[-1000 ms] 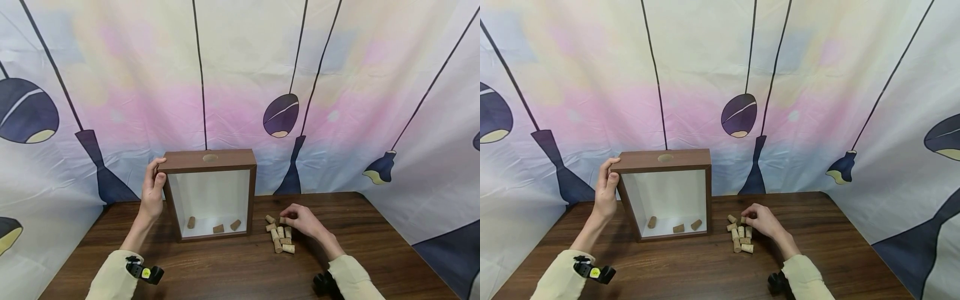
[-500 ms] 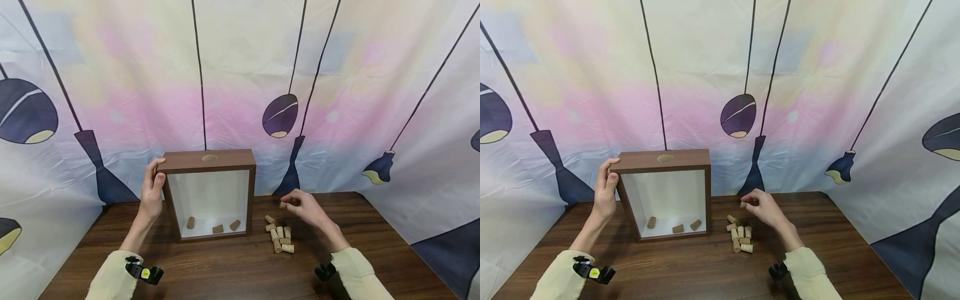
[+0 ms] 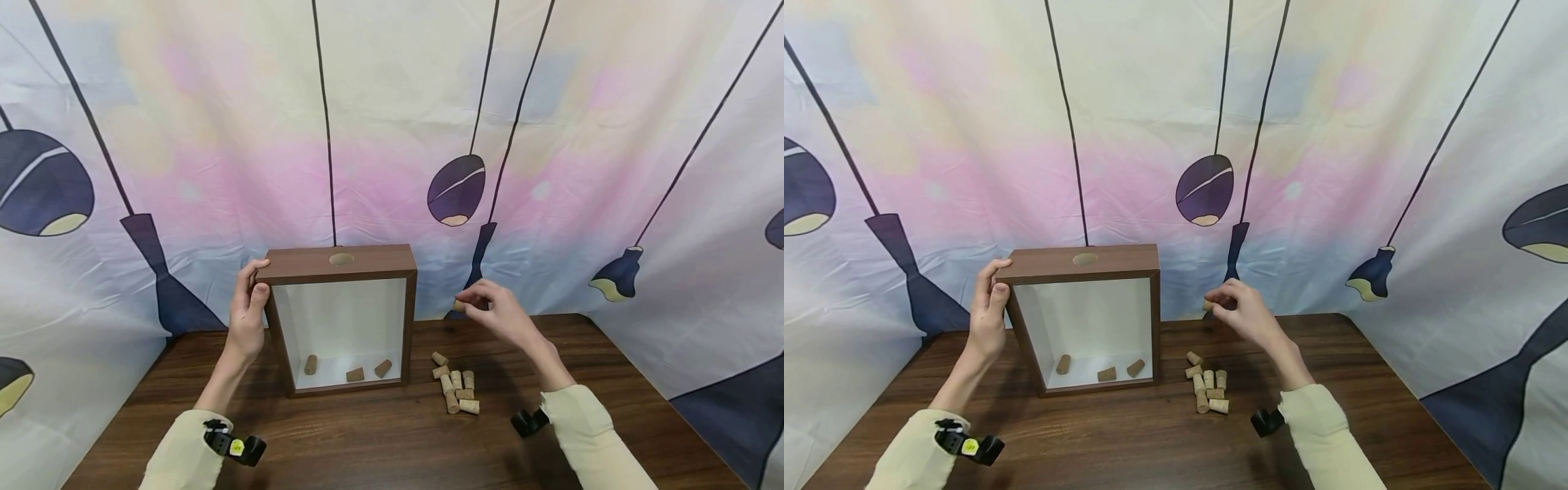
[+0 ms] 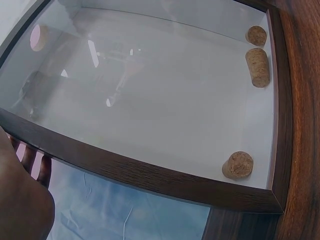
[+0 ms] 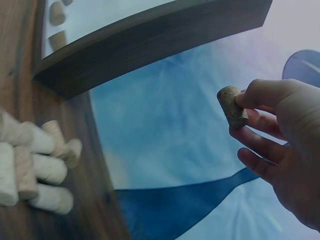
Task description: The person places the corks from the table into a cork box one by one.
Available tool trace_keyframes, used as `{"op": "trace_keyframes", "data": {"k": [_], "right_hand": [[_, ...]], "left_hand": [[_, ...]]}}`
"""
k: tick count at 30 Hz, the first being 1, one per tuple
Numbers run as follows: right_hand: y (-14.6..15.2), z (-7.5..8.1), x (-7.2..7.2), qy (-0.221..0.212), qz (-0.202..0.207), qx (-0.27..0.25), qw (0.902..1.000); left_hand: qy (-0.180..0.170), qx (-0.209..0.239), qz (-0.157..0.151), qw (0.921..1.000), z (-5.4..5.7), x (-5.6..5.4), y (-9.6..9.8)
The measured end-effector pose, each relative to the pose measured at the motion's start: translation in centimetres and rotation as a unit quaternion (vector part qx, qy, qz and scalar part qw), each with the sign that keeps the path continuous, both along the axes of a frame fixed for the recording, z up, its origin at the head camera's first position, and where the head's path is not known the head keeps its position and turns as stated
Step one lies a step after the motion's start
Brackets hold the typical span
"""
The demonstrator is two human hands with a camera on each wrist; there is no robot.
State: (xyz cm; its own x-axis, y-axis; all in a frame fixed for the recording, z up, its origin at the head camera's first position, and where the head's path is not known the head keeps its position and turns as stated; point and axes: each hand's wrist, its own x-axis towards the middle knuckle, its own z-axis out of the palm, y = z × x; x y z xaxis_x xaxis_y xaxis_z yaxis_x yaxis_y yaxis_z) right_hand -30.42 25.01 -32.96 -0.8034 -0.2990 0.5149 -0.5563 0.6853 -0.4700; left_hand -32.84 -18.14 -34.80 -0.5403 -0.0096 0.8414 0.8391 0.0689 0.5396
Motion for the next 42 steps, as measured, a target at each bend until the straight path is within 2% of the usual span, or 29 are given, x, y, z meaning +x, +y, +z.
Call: {"op": "trace_keyframes", "data": {"k": [7, 20, 32, 37, 42], "right_hand": [[-1.3, 2.5, -0.1, 0.054, 0.021, -0.001, 0.9983], [-3.8, 6.8, 0.5, 0.085, 0.033, 0.003, 0.9959], [-6.7, 9.4, 0.3, 0.115, 0.072, 0.008, 0.9908], [-7.4, 10.3, 0.3, 0.128, 0.08, 0.012, 0.9886], [-7.9, 11.2, 0.4, 0.141, 0.089, 0.019, 0.9859]], "left_hand": [[0.004, -0.001, -0.002, 1.0, -0.1, 0.0, 0.0], [0.013, -0.004, -0.011, 0.9998, 0.1, 0.2, 0.2], [0.017, -0.011, -0.004, 0.9998, -0.3, 0.0, -0.1], [0.008, -0.003, -0.003, 1.0, -0.4, -0.1, -0.1], [0.018, -0.007, 0.0, 0.9998, -0.3, -0.1, -0.1]]}}
